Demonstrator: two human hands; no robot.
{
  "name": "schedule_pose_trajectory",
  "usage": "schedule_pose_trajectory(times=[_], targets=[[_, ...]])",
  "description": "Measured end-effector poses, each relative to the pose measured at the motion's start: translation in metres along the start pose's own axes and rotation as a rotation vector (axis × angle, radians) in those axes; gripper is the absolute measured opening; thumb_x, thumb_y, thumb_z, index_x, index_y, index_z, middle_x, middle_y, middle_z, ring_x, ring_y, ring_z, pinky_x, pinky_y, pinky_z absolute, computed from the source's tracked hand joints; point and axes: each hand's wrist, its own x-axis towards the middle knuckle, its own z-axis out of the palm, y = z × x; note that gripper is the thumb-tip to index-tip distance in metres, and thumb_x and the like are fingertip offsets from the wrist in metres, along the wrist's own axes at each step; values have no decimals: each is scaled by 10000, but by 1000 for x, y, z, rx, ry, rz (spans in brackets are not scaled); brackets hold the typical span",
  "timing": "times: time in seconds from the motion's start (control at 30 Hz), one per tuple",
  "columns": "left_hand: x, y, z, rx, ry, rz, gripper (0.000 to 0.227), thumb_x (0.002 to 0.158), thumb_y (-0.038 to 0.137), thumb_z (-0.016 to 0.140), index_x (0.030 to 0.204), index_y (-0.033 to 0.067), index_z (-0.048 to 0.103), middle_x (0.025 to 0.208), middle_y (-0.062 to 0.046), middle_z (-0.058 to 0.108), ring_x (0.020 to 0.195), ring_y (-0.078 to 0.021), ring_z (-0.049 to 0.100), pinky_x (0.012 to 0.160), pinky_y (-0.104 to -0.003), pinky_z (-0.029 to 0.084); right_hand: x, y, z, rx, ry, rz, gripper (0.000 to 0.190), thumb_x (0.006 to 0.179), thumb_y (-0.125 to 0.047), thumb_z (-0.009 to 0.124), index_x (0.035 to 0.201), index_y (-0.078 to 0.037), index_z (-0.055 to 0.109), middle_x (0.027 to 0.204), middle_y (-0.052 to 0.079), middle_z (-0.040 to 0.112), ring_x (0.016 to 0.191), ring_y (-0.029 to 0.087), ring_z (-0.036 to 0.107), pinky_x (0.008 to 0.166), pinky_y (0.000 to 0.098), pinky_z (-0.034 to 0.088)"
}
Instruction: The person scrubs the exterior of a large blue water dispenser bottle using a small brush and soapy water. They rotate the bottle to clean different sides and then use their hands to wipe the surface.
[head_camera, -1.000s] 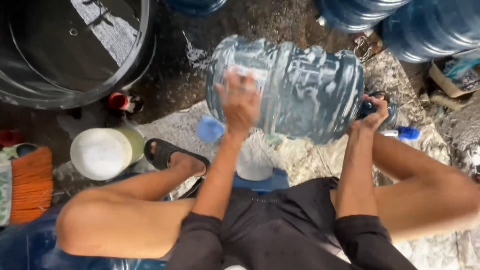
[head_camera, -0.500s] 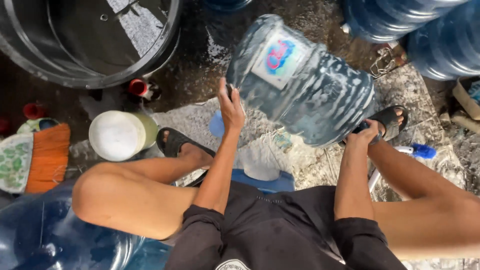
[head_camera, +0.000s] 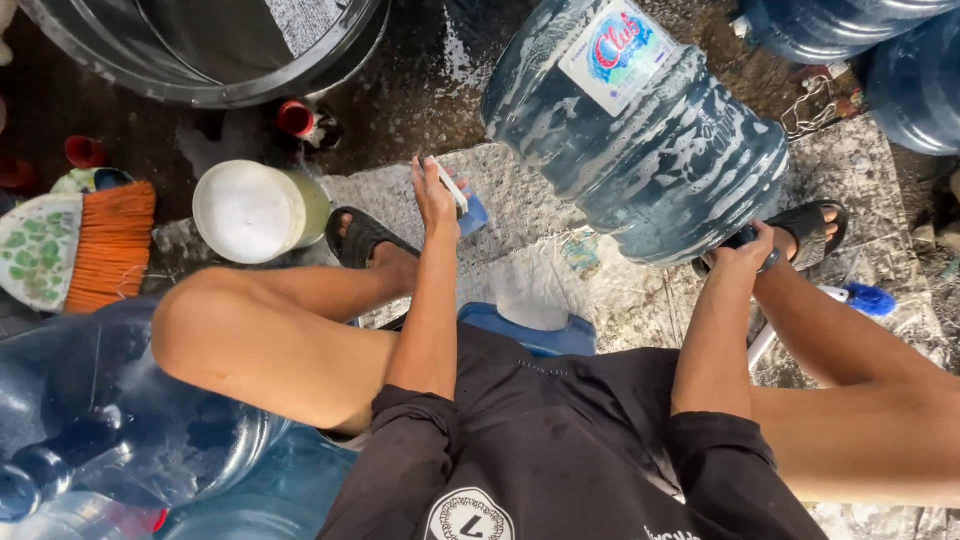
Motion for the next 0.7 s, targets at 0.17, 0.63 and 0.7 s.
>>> schedule_pose_trajectory(times=[0.17,0.63,0.7], targets=[[-4,2,-7,24,-39,-8,705,975,446,442,1471,59,126,1177,-297,524,789,-351,691,549,-404,623,-12,0,5,52,31,4,350,490,-218,632,774,-48,519,846,139,517,837,300,518,760,415,454],[56,-26,-52,223,331,58,573,956,427,478,1385,51,419,1401,-267,407,1316,-410,360,1093,-499,305,-55,13,-9,121,94,25,495,478,-227,626,924,-42,515,973,138,503,939,321,517,853,438,443],[64,-34,-55,182,347,68,572,964,381,455,1376,-14,419,1396,-298,397,1318,-436,340,1100,-517,290,-60,13,-9,117,87,38,512,476,-228,625,940,-41,514,988,138,501,950,323,517,863,440,442]])
